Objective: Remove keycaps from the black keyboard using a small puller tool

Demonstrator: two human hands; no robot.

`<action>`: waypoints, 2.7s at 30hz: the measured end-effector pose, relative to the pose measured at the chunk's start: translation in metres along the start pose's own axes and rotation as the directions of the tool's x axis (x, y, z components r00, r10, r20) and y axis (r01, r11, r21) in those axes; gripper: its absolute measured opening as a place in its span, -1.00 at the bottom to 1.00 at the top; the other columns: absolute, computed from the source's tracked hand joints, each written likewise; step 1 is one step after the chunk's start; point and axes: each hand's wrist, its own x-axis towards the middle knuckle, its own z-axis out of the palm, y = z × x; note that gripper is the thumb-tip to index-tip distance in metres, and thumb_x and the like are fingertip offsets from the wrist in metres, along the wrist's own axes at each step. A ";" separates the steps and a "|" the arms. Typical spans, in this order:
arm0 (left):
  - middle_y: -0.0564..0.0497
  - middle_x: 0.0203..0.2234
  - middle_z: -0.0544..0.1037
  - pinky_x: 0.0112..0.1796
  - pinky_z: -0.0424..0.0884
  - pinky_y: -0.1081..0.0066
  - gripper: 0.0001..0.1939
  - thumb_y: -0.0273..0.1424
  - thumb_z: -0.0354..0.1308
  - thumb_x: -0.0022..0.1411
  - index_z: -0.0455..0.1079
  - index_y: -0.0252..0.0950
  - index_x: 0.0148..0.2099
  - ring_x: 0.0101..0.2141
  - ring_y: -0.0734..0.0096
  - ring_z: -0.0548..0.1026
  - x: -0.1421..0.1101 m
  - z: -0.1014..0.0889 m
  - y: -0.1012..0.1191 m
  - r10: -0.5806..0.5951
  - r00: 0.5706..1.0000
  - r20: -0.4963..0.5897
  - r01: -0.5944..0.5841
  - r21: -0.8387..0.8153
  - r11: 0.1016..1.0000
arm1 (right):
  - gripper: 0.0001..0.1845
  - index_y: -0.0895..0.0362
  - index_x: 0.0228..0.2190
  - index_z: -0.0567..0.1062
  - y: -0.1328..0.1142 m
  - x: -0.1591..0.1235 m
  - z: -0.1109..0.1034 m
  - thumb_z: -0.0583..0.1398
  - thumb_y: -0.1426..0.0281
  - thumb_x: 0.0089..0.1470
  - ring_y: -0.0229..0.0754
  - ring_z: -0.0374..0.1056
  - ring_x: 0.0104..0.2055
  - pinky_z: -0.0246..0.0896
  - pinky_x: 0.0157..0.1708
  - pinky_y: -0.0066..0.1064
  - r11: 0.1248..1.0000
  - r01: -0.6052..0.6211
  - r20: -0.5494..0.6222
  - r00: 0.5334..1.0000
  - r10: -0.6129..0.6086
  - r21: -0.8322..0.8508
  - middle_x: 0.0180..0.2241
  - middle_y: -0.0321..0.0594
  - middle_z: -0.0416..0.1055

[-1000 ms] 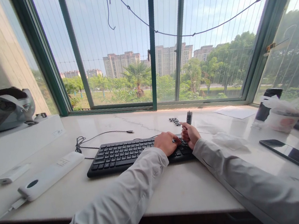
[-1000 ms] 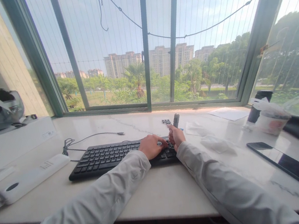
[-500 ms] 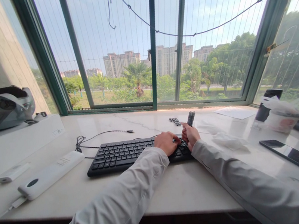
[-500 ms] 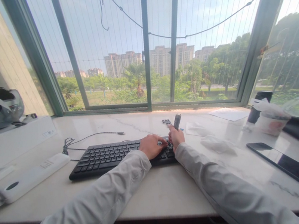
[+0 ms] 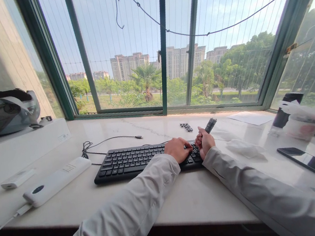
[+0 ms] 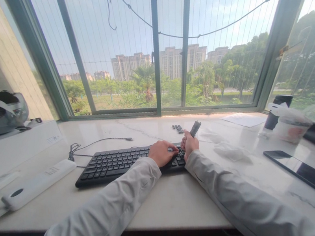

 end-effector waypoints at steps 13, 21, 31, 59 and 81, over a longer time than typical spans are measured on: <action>0.06 -0.23 0.62 -0.14 0.42 0.35 -0.73 -0.11 0.15 0.14 0.59 0.03 -0.15 -0.15 0.23 0.53 0.001 0.000 -0.001 0.012 1.000 -0.009 -0.012 0.001 1.000 | -0.56 0.09 -0.64 0.11 -0.003 0.006 -0.005 0.26 0.27 -0.01 -0.47 -0.18 -0.77 -0.17 -0.80 -0.58 0.983 -0.168 0.111 0.981 0.160 0.069 -0.79 -0.55 -0.07; 0.05 -0.25 0.62 -0.15 0.42 0.35 -0.70 -0.07 0.13 0.14 0.58 0.04 -0.14 -0.18 0.24 0.54 0.001 0.002 -0.003 0.011 1.000 -0.012 -0.011 0.019 1.000 | -0.46 0.07 -0.65 0.05 -0.004 0.005 -0.003 0.29 0.16 -0.04 -0.47 -0.30 -0.79 -0.36 -0.85 -0.55 0.987 -0.150 0.279 0.947 0.158 -0.050 -0.81 -0.57 -0.17; 0.10 -0.24 0.64 -0.09 0.40 0.40 -0.68 -0.08 0.19 0.10 0.57 0.03 -0.10 -0.15 0.29 0.55 0.001 0.002 -0.006 0.049 0.998 0.026 -0.046 -0.098 0.994 | -0.42 0.05 -0.71 0.01 -0.001 -0.001 -0.003 0.33 0.20 -0.13 -0.47 -0.28 -0.81 -0.34 -0.86 -0.53 0.993 -0.030 0.285 0.957 0.061 -0.113 -0.83 -0.56 -0.16; 0.12 -0.19 0.62 -0.06 0.40 0.35 -0.67 -0.02 0.17 0.12 0.56 0.05 -0.11 -0.13 0.28 0.54 0.007 0.010 -0.011 0.126 0.992 0.024 -0.125 -0.035 0.991 | -0.47 0.03 -0.75 -0.04 0.000 -0.006 -0.006 0.28 0.35 -0.25 -0.47 -0.24 -0.84 -0.35 -0.87 -0.51 0.998 0.025 0.224 0.974 -0.012 -0.055 -0.86 -0.53 -0.15; 0.11 -0.20 0.63 -0.11 0.41 0.36 -0.66 -0.01 0.18 0.10 0.56 0.08 -0.10 -0.15 0.26 0.54 0.007 0.010 -0.012 0.098 0.994 0.051 -0.095 -0.067 0.993 | -0.47 0.04 -0.76 -0.02 0.003 -0.002 -0.008 0.28 0.32 -0.22 -0.47 -0.24 -0.83 -0.35 -0.88 -0.52 0.991 0.019 0.276 0.961 0.018 -0.129 -0.86 -0.52 -0.15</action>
